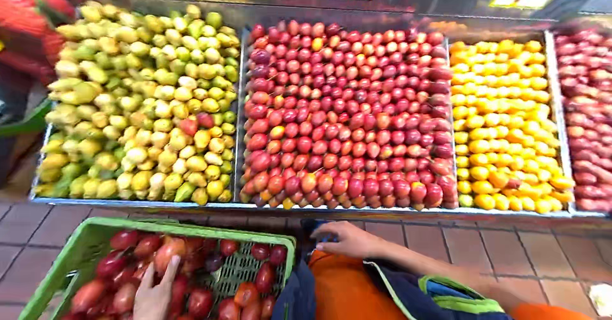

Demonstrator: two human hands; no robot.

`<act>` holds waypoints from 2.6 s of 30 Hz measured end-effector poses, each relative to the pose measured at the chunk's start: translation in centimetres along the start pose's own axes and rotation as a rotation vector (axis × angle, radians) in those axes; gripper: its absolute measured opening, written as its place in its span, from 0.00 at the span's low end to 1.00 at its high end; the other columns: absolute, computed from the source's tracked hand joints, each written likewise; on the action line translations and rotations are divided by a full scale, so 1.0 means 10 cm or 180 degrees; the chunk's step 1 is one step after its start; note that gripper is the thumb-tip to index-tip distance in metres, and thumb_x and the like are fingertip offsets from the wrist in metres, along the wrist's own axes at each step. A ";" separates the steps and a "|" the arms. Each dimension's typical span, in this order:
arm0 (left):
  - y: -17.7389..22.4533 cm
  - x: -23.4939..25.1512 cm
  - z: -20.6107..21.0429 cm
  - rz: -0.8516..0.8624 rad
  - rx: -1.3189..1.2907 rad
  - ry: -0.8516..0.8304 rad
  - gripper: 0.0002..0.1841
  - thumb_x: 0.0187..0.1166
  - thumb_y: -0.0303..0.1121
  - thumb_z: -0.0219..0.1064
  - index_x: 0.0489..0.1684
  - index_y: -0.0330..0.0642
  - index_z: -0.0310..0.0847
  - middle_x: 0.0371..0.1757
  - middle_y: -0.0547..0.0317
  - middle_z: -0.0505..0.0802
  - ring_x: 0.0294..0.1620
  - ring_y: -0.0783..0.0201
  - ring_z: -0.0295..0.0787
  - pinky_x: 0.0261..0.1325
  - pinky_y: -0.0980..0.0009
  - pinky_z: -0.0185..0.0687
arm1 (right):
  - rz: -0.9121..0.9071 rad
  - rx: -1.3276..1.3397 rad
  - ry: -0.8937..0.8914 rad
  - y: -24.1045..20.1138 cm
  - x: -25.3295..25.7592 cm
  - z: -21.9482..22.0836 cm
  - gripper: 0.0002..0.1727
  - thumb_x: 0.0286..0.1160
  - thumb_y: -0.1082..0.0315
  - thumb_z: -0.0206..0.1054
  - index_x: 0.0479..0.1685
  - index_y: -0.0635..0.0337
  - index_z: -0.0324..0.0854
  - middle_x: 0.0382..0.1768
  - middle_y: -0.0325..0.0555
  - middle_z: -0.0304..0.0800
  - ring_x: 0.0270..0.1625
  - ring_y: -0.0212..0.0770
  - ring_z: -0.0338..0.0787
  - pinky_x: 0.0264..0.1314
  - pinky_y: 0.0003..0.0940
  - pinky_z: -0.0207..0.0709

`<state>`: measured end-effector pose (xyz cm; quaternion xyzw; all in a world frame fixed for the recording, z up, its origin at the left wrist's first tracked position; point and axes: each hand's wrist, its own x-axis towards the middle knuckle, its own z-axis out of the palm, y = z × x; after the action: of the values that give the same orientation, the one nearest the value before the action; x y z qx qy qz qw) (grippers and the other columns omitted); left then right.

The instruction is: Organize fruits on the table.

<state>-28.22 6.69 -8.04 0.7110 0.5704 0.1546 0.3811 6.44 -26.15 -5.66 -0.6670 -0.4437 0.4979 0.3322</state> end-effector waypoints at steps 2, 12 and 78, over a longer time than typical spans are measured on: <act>0.36 -0.26 0.04 0.0745 -0.0382 -0.0611 0.37 0.80 0.49 0.58 0.83 0.29 0.65 0.82 0.33 0.74 0.84 0.52 0.69 0.86 0.57 0.64 | 0.0276 0.1610 -0.0020 -0.22 0.13 0.03 0.27 0.90 0.52 0.58 0.81 0.57 0.71 0.65 0.53 0.87 0.56 0.50 0.93 0.57 0.51 0.90; 1.60 -0.23 1.85 -0.1709 -0.4326 -0.2190 0.38 0.85 0.69 0.41 0.70 0.44 0.75 0.56 0.43 0.93 0.27 0.60 0.92 0.24 0.67 0.89 | 0.0593 0.3604 -0.0654 0.11 0.32 -0.68 0.25 0.84 0.44 0.55 0.72 0.45 0.75 0.51 0.46 0.90 0.32 0.32 0.86 0.26 0.24 0.77; 4.52 1.45 5.53 0.2847 0.1436 -0.2352 0.27 0.93 0.52 0.46 0.88 0.58 0.63 0.81 0.56 0.77 0.84 0.59 0.69 0.88 0.48 0.55 | 0.0624 -0.2175 0.2570 2.05 1.66 -3.81 0.39 0.54 0.34 0.71 0.64 0.50 0.82 0.62 0.51 0.86 0.70 0.61 0.80 0.76 0.72 0.58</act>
<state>43.74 -2.73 -15.27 0.9506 0.0665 -0.0813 0.2921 50.15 -18.78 -19.13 -0.9138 -0.3531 0.0578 0.1923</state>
